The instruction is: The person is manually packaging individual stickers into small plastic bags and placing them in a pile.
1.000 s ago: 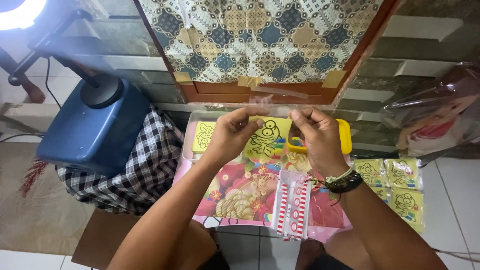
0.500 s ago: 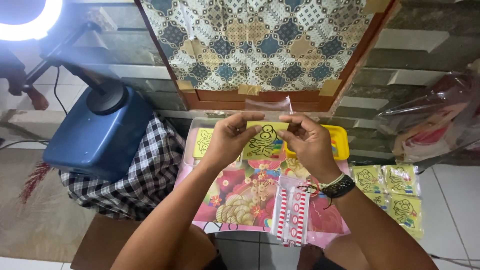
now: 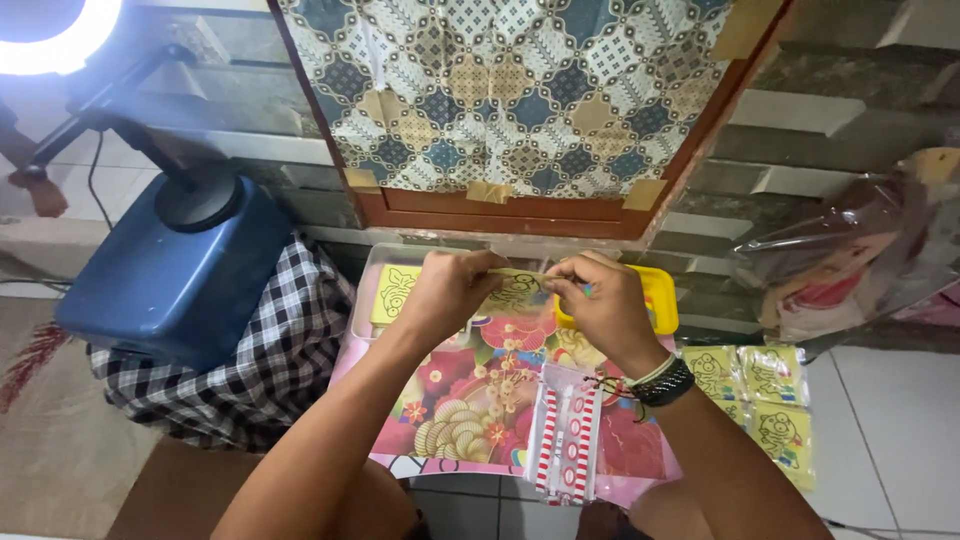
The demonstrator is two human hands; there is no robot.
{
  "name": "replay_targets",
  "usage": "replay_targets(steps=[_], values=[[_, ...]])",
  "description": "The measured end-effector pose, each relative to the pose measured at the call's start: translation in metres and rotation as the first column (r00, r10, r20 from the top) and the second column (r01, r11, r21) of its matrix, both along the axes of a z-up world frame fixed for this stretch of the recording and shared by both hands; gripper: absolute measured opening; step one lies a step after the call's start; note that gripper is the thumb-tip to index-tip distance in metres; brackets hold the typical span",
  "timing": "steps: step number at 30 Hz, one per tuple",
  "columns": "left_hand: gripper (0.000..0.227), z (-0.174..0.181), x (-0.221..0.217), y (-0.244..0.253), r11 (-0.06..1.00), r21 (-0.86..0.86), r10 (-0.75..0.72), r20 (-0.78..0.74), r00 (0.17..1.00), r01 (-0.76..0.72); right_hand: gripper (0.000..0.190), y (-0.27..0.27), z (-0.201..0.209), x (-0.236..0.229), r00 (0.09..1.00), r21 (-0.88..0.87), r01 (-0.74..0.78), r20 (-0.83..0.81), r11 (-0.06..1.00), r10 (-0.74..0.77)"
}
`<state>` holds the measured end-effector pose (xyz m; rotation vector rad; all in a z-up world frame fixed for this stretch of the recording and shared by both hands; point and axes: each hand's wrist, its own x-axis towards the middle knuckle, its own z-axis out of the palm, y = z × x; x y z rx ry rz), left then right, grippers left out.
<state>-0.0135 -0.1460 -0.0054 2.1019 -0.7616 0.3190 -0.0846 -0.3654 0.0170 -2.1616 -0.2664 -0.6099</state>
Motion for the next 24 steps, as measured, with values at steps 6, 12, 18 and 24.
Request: replay_targets(steps=[6,12,18,24], values=[[0.014,-0.002,0.007,-0.004,0.993,-0.049,-0.099,0.138,0.986,0.107,0.011,-0.01,-0.01,0.003,0.994,-0.086,-0.04,0.096,0.996,0.049],[0.022,0.005,-0.002,-0.003,0.997,-0.047,-0.062,-0.092,0.994,0.058,0.01,-0.014,-0.008,0.003,0.997,0.08,0.001,-0.073,0.997,0.005],[0.018,-0.001,-0.001,-0.01,0.996,-0.081,0.031,-0.11,0.993,-0.04,0.002,-0.019,-0.009,0.004,0.987,0.297,0.001,-0.156,0.955,0.047],[0.016,0.004,-0.001,-0.015,0.979,-0.196,0.012,-0.232,0.973,-0.059,0.006,-0.025,-0.014,0.005,0.971,0.413,-0.011,-0.215,0.911,0.109]])
